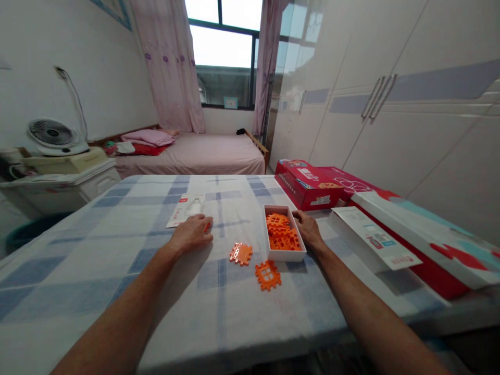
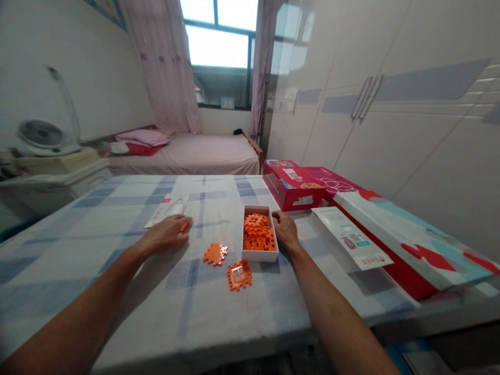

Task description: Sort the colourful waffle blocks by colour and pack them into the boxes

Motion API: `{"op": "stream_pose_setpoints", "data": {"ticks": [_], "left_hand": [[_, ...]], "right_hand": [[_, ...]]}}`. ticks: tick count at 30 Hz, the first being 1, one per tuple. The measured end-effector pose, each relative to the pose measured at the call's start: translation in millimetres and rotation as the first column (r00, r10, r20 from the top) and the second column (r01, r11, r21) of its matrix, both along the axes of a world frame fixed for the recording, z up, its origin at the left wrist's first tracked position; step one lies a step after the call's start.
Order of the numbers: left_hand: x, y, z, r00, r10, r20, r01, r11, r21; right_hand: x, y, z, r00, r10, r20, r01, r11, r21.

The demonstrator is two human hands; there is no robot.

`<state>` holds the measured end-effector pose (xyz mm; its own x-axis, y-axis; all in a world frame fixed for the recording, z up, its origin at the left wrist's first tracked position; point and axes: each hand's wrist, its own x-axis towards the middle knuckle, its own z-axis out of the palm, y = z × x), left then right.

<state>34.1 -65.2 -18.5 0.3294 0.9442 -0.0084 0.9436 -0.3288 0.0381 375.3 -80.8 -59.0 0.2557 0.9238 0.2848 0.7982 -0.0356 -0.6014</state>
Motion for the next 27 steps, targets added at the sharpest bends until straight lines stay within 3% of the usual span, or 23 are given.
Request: {"op": "stream_pose_setpoints", "data": {"ticks": [6,11,15,18,21,27], "left_hand": [[-9.2,8.8,-1.6,0.998,0.014,0.059,-0.016,1.0,0.027],[-10.5,10.3,-4.0,0.991,-0.063,0.117,0.053,0.994,0.091],[0.1,7.1,-3.3,0.964,-0.089,0.249,0.066,0.993,0.097],[17.9,-3.9,5.6,0.88,-0.146,0.452,0.101,0.987,0.123],[47.8,-23.0,20.0,0.753,-0.281,0.595,0.231,0.959,0.162],[127.0,-52.2,32.5,0.67,-0.526,0.524,0.496,0.842,0.212]], "right_hand": [[1.1,2.0,0.6,1.0,-0.003,0.02,0.004,1.0,-0.02],[0.9,1.5,1.0,1.0,-0.006,-0.001,0.006,1.0,-0.017],[0.0,0.9,0.8,1.0,-0.003,-0.014,0.003,1.0,0.0],[0.2,1.2,-0.2,1.0,0.0,-0.011,0.0,1.0,0.004],[0.7,1.6,-0.7,1.0,0.007,-0.007,-0.007,1.0,-0.012],[0.9,0.6,0.4,1.0,0.012,-0.011,-0.012,1.0,-0.011]]}}
